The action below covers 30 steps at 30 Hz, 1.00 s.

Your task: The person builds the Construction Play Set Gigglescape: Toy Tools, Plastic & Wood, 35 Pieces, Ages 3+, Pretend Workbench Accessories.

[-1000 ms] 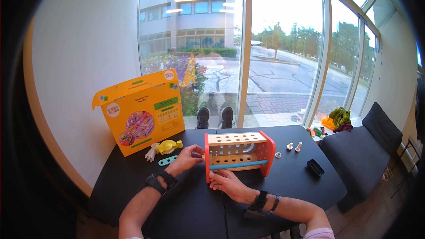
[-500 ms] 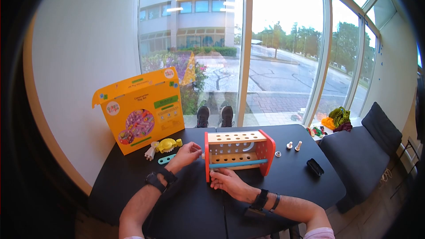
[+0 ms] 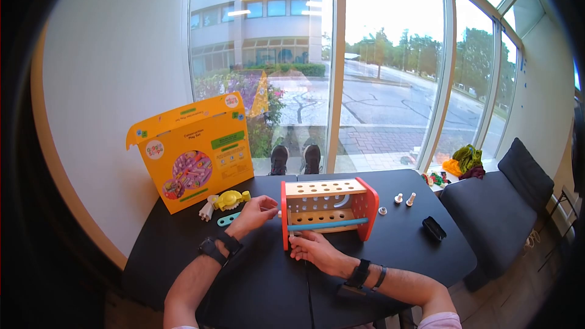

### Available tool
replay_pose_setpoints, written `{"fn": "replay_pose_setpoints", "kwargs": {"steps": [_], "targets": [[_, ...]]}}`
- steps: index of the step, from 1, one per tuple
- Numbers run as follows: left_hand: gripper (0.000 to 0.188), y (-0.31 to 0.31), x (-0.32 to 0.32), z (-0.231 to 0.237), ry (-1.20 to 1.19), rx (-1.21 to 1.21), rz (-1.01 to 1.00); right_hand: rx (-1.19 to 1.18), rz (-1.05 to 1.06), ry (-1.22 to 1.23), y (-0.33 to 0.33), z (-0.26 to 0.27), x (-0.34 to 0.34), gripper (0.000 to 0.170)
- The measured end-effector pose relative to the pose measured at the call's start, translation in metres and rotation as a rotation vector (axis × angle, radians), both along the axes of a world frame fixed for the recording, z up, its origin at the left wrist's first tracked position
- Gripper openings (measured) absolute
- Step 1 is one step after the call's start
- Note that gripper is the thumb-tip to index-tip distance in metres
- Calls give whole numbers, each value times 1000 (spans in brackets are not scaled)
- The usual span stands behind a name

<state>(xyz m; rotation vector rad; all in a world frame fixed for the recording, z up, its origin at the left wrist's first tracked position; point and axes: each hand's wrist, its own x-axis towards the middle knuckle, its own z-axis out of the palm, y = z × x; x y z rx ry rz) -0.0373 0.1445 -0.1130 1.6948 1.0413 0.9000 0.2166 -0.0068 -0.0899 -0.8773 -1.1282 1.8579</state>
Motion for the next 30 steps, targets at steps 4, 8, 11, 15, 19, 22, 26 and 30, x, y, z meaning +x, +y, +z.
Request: {"fn": "replay_pose_setpoints", "kwargs": {"steps": [4, 8, 11, 15, 19, 22, 26, 30], "targets": [[29, 14, -7, -14, 24, -149, -82, 4, 6, -6, 1, -2, 1, 22], [32, 8, -6, -12, 1, 28, -56, 0, 15, -9, 2, -1, 3, 23], [32, 2, -2, 4, -9, -203, -49, 0, 19, -14, 2, -1, 4, 23], [32, 22, -7, -26, 28, -90, -91, -4, 22, -3, 4, -3, 3, 23], [32, 23, -6, -29, 36, 5, -72, -20, 12, 27, 2, -1, 2, 23], [33, 17, -5, -23, 104, 82, -43, -25, 10, 43, 3, -2, 2, 23], [33, 9, -2, -14, 188, 155, -5, -30, 14, 49, 4, -3, 2, 23], [37, 10, -4, -13, 231, 165, -16, -1, -3, -38, 5, -3, 4, 27]]}}
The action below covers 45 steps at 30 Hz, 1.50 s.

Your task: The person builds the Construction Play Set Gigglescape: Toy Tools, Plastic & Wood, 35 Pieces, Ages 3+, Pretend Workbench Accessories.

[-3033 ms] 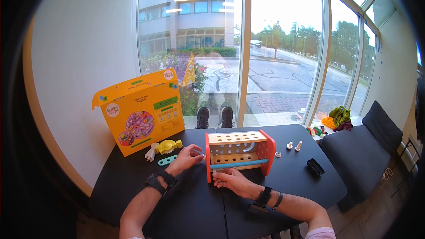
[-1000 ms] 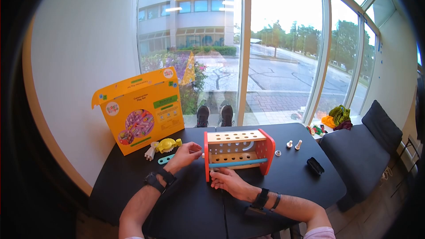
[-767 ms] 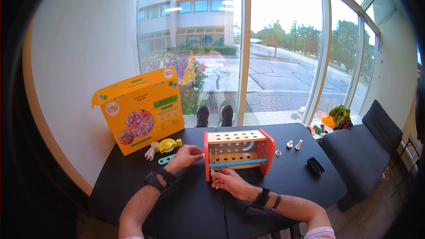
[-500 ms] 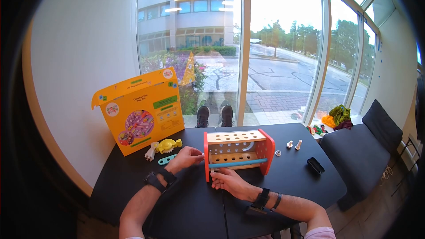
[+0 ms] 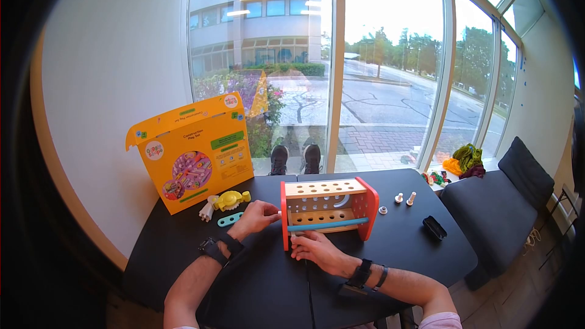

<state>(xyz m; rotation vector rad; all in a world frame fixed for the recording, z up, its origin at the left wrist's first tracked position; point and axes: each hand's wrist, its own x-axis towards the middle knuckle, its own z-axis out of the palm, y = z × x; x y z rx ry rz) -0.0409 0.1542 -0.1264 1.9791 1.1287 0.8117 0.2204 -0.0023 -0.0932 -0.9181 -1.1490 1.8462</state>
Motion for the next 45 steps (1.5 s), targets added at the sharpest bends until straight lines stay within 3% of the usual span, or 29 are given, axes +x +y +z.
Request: {"fn": "replay_pose_setpoints", "kwargs": {"steps": [5, 11, 20, 23, 29, 32, 39, 45], "targets": [[41, -2, -2, 5, 108, 54, 12, 41, -14, -82, -2, 5, 1, 35], [41, 2, -2, -4, 63, 64, 4, 97, -41, -17, 2, -2, -8, 40], [40, -11, 1, 12, 110, 18, 42, 23, -61, -36, -4, 5, -6, 18], [40, -11, 1, 13, 100, 16, 45, -62, -14, -39, -19, 19, -2, 16], [38, -19, 3, 26, 171, 1, 77, -181, 330, -86, -39, 22, 23, 19], [36, -19, 2, 29, 166, 5, 60, -111, 479, -93, -56, 28, 38, 25], [34, -5, -13, 17, 146, -27, 13, 129, 387, -129, -74, 61, 69, 21], [34, -16, -22, 33, 177, -38, 41, 152, 282, -127, -72, 71, 88, 26]]}}
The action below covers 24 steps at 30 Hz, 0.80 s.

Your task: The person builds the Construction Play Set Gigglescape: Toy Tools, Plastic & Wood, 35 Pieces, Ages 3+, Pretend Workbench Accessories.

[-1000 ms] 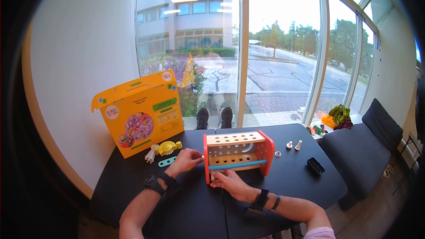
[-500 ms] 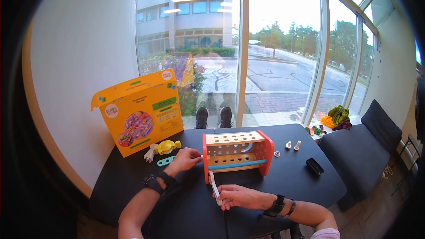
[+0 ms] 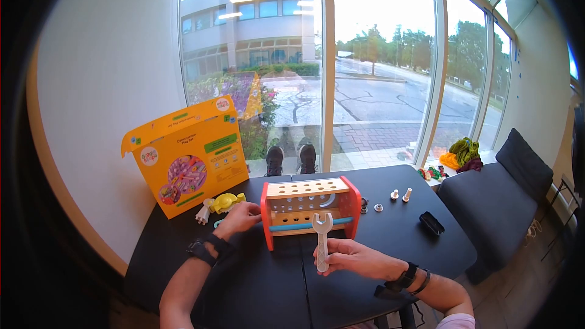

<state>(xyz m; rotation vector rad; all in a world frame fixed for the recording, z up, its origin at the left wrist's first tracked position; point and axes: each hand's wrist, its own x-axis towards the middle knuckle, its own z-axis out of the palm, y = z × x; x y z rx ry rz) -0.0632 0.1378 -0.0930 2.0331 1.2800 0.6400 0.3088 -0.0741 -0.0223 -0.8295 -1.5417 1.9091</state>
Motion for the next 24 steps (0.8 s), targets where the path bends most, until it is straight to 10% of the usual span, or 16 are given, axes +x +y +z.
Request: {"fn": "replay_pose_setpoints", "kwargs": {"steps": [11, 19, 24], "targets": [[25, -72, 24, 110, -324, 571, 293, 3, -52, 34, 2, -6, -1, 40], [27, -174, 88, 112, -116, 199, -332, 17, -85, 97, -4, 0, -18, 39], [28, -171, 103, 83, -450, 46, -289, 166, -138, -76, -1, -1, -8, 34]]}}
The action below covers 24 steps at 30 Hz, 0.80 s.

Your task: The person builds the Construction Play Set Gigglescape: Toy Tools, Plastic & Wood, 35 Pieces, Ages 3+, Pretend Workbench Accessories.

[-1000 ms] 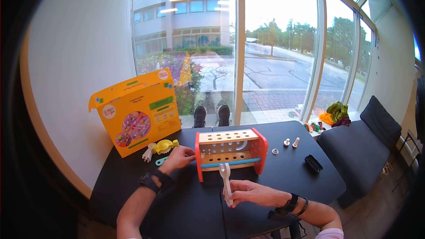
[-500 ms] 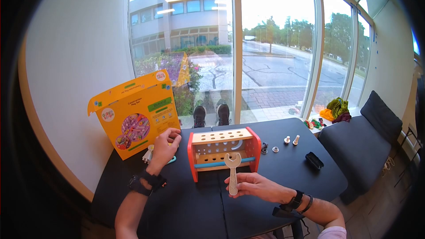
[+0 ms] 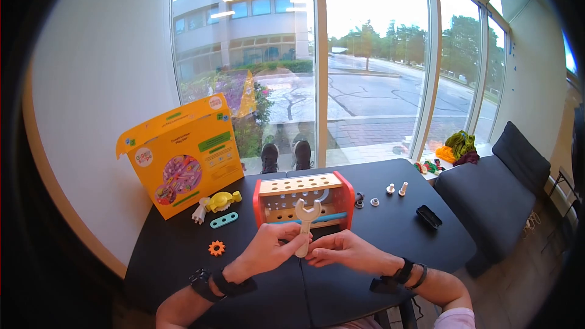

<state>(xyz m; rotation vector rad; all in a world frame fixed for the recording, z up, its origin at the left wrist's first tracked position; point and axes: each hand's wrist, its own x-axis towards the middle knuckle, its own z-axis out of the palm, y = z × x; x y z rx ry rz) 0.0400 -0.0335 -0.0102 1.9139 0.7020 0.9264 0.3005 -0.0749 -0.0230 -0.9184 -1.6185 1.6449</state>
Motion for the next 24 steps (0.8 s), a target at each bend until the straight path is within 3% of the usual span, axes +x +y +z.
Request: {"fn": "replay_pose_setpoints", "kwargs": {"steps": [4, 6, 8, 13, 15, 19, 24], "targets": [[22, 5, -9, 10, 108, 18, 157, 430, -167, -641, 15, 33, 42, 29], [20, 7, -16, 11, 219, 156, 208, 714, -349, -814, 45, 23, 78, 24], [19, 5, -18, 10, 303, 250, 244, 601, -407, -787, 65, 27, 100, 19], [18, -1, -18, 13, 379, 446, 272, 803, -404, -1041, 140, -49, 159, 19], [17, -1, -19, 12, 395, 527, 276, 886, -463, -1115, 148, -71, 159, 23], [21, -1, -22, 15, 410, 612, 285, 784, -424, -1140, 139, -65, 148, 23], [25, 1, -24, 12, 428, 742, 279, 817, -430, -1028, 127, -72, 143, 24]]}}
